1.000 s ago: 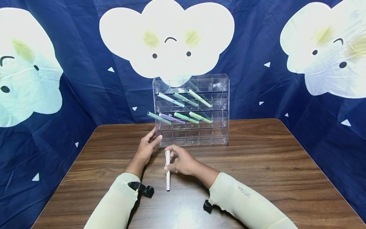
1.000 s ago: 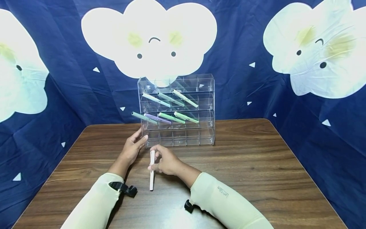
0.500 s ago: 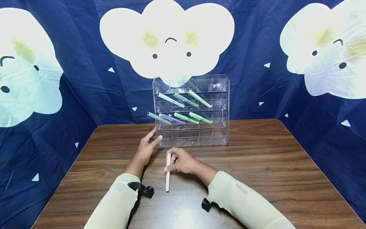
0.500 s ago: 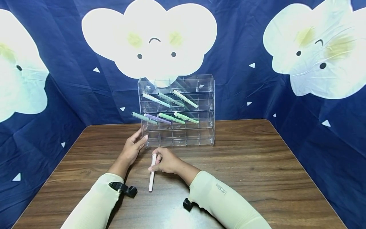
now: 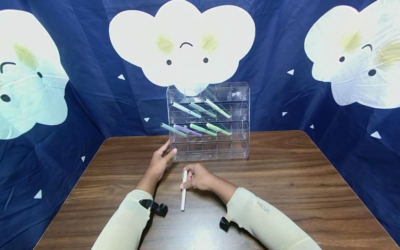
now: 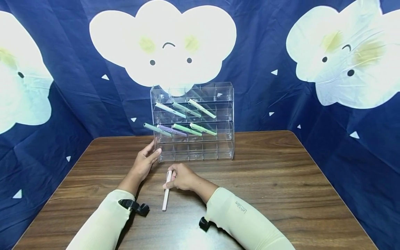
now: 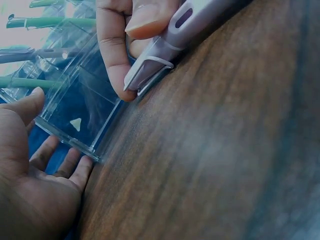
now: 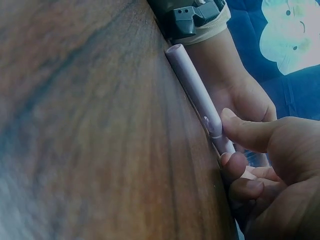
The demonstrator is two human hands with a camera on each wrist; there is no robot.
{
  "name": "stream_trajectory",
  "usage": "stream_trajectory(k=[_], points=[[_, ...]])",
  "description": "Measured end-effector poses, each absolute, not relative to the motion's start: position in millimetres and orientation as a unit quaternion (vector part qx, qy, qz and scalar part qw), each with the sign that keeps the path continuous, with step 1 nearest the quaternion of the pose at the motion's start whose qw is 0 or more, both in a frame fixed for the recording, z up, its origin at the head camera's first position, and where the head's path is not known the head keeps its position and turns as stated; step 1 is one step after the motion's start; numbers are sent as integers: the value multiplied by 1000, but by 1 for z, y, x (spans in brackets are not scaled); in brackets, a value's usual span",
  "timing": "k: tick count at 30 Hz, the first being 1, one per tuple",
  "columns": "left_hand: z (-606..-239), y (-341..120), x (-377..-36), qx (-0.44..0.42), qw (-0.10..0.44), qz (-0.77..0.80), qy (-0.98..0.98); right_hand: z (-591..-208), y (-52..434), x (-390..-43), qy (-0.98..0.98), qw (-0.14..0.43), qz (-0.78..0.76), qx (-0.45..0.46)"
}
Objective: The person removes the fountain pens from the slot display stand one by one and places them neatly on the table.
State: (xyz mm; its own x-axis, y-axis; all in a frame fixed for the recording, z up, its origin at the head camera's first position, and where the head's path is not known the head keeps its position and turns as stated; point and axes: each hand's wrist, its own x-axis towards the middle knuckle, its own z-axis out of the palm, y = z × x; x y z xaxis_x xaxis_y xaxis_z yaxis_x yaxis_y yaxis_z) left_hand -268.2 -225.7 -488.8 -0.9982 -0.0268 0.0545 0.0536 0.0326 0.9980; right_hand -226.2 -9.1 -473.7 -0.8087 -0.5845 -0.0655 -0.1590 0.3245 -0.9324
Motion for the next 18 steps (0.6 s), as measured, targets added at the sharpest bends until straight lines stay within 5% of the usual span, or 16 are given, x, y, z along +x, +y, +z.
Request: stream_trajectory(k=[18], points=[[-488,-225,-268,-8,33,-693,-720,-474,-8,-227,796,197,-515,-247]])
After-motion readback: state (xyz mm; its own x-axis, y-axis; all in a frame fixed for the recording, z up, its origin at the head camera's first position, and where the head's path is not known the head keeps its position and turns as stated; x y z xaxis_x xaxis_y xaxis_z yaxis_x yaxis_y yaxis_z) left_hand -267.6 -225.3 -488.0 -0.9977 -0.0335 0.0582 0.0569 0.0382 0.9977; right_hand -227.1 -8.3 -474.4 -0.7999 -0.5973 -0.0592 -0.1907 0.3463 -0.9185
